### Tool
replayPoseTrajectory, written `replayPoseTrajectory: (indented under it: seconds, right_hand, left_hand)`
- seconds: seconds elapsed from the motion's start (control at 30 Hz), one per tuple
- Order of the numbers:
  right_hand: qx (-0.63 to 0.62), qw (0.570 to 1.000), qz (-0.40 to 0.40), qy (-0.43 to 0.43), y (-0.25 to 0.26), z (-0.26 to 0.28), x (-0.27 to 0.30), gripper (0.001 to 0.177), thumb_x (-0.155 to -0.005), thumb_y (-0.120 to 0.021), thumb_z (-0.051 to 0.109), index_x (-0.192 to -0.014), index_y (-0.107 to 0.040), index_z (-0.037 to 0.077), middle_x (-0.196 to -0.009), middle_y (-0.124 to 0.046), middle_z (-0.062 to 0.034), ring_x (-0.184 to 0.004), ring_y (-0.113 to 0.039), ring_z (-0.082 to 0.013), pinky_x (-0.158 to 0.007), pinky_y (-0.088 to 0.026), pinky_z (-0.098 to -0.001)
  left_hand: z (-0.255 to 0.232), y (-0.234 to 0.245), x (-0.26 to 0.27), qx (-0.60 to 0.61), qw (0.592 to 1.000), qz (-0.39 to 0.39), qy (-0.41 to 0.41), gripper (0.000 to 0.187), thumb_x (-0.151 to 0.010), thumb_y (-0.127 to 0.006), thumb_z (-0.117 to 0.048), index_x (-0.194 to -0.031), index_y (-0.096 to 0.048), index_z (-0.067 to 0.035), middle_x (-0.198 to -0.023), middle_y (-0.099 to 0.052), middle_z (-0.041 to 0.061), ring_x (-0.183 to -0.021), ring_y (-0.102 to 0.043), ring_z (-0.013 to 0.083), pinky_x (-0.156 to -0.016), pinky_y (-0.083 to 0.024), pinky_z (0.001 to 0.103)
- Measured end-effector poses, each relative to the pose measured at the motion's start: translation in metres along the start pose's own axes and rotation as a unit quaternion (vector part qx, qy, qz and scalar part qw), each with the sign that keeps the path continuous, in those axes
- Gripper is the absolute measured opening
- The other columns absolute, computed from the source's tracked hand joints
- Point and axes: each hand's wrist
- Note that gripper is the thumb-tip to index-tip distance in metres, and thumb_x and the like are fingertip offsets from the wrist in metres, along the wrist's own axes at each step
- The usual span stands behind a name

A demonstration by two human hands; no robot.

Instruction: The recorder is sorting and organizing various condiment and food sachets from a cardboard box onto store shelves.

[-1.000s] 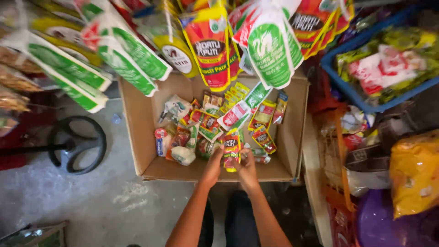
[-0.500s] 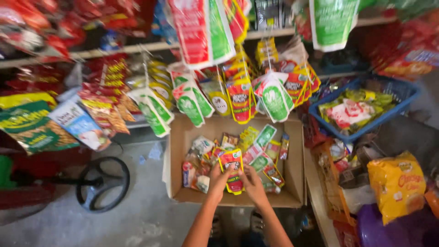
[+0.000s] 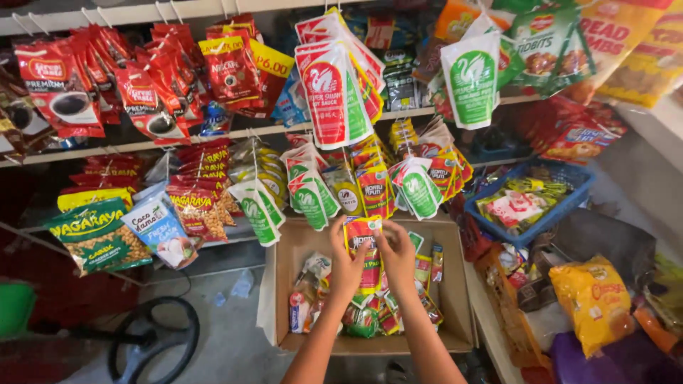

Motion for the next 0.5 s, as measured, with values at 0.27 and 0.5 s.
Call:
replayPoseTrajectory:
  seconds: [0.27, 0.5]
  right_hand:
    - [0.078, 0.995, -0.002, 0.058, 0.001, 0.022, -0.053, 0.033, -0.094, -0.071, 0.007, -0.127, -0.068, 0.004, -0.101, -0.073, -0.0002, -0.090, -0.065, -0.0067, -0.077, -0.053, -0.0230]
    - [0.139, 0.987, 0.018, 0.079, 0.017, -0.001, -0.121, 0.034, -0.097, -0.071, 0.012, -0.131, -0.071, 0.007, -0.106, -0.072, -0.0023, -0.089, -0.062, -0.0062, -0.077, -0.053, -0.0216]
  left_hand:
    - [0.037, -0.024, -0.043, -0.131, 0.989, 0.001, -0.071, 0.050, -0.096, -0.068, -0.008, -0.142, -0.051, -0.003, -0.141, -0.059, 0.017, -0.132, -0.057, 0.0315, -0.112, -0.043, 0.042]
    - [0.078, -0.056, -0.089, -0.158, 0.985, -0.004, -0.075, 0.060, -0.094, -0.068, -0.005, -0.150, -0.045, -0.002, -0.147, -0.054, 0.020, -0.138, -0.051, 0.0353, -0.115, -0.038, 0.044]
Point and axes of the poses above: each hand's wrist, its own x-axis away from the middle knuckle, its own y-axis out of the back of the hand, z = x × y
